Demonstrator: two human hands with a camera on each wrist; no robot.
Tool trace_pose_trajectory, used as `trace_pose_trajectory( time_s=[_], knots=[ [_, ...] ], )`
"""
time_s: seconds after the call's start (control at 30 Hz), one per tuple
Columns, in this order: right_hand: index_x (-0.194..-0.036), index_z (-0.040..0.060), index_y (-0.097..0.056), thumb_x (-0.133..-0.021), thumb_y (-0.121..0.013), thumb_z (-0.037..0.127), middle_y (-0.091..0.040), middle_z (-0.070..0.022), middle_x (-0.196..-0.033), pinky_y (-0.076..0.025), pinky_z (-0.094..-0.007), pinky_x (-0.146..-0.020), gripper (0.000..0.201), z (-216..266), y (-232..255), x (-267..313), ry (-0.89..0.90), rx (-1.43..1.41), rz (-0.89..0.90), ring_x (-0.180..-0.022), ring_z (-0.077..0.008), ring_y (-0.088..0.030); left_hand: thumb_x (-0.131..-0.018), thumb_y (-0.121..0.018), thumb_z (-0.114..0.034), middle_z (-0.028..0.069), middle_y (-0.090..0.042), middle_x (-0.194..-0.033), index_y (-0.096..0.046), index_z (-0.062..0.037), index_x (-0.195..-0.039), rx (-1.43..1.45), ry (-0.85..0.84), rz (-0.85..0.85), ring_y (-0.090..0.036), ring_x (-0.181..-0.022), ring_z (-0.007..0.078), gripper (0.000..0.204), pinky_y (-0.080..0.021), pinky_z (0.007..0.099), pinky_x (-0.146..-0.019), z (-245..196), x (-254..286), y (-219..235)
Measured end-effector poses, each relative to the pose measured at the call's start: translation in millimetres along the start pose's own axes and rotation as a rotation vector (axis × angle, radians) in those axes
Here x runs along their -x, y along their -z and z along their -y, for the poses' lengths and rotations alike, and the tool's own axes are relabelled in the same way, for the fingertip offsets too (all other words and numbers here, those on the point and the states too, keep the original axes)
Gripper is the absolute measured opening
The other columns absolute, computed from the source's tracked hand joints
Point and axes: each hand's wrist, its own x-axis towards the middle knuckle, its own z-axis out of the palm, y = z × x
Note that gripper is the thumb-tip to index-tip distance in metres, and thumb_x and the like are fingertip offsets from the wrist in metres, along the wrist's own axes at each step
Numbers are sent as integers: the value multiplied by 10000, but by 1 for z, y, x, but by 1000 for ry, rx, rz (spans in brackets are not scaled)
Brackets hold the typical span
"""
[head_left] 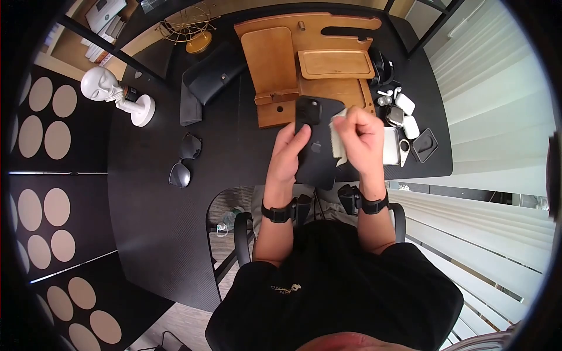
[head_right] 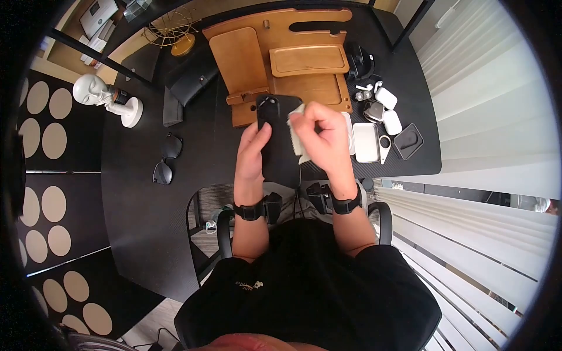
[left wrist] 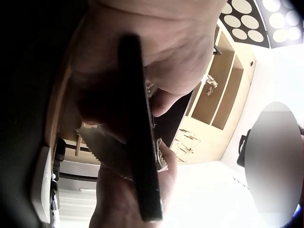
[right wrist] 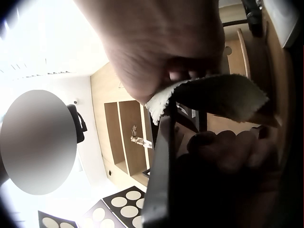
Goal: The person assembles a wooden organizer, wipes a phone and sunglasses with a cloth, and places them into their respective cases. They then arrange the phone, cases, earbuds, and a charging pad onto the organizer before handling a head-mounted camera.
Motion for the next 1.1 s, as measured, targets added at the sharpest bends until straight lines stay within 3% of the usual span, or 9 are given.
trace_pose_trajectory(
  time_s=[0.07,0.13,0.27,0.4,0.5,0.57,0.73,0.87,1.1],
  knots=[
    [-648,47,-419,-902,-663,-3,-406,72,-590,-295,-241,-498,356,0,0,-1,29,35,91,-583,-20,-352,-1064,-502,-222,48,-694,-1096,-625,20,-1233,71,-55,-129,-652,-964,116,320,-516,268,-849,0,-3,-6],
    [-635,47,-415,-884,-675,-3,-411,55,-597,-294,-243,-507,363,1,3,-1,-131,66,439,-589,-21,-354,-1066,-496,-228,52,-697,-1091,-625,14,-1230,143,-107,-257,-658,-961,125,320,-519,271,-843,-2,-5,-7],
    [-631,48,-398,-877,-668,-1,-370,41,-578,-280,-258,-490,369,-3,5,-3,-157,137,607,-562,-33,-330,-1064,-493,-264,64,-696,-1047,-635,-39,-1153,299,-181,-433,-687,-928,177,280,-545,313,-822,-6,-7,-2],
    [-632,51,-392,-884,-667,-5,-367,50,-584,-281,-258,-495,377,-4,0,1,-179,105,548,-572,-31,-327,-1059,-505,-244,65,-701,-1099,-633,-11,-1208,230,-150,-362,-679,-959,155,304,-535,290,-841,-9,-6,-6],
    [-640,64,-389,-908,-669,0,-401,74,-614,-284,-238,-513,393,-2,-2,2,-61,-4,201,-593,-18,-341,-1053,-521,-227,66,-702,-1116,-642,13,-1208,101,-63,-208,-666,-979,132,311,-527,274,-853,-7,-2,-4],
    [-655,61,-407,-914,-668,1,-408,75,-624,-295,-231,-526,373,3,3,2,-46,-31,147,-616,-15,-353,-1047,-527,-209,67,-700,-1130,-622,31,-1257,61,25,-37,-660,-987,119,333,-524,263,-863,-6,0,-4],
    [-670,55,-420,-929,-673,24,-424,69,-644,-309,-222,-546,364,2,4,1,-37,-71,1,-645,-14,-366,-1052,-517,-208,66,-697,-1130,-619,29,-1257,65,54,39,-659,-980,114,329,-522,258,-859,-4,0,-2],
    [-665,45,-415,-923,-672,34,-412,56,-618,-312,-240,-529,365,0,2,-1,1,78,119,-622,-28,-357,-1053,-497,-209,102,-701,-1147,-610,20,-1262,153,-41,-160,-682,-1022,174,330,-536,299,-898,5,-3,-4],
    [-626,42,-368,-876,-668,10,-364,18,-557,-279,-272,-488,392,-5,5,-3,-108,167,539,-558,-51,-323,-1049,-509,-286,60,-707,-1070,-648,-51,-1162,346,-186,-441,-693,-949,189,295,-551,326,-834,1,-10,-3]
  ],
)
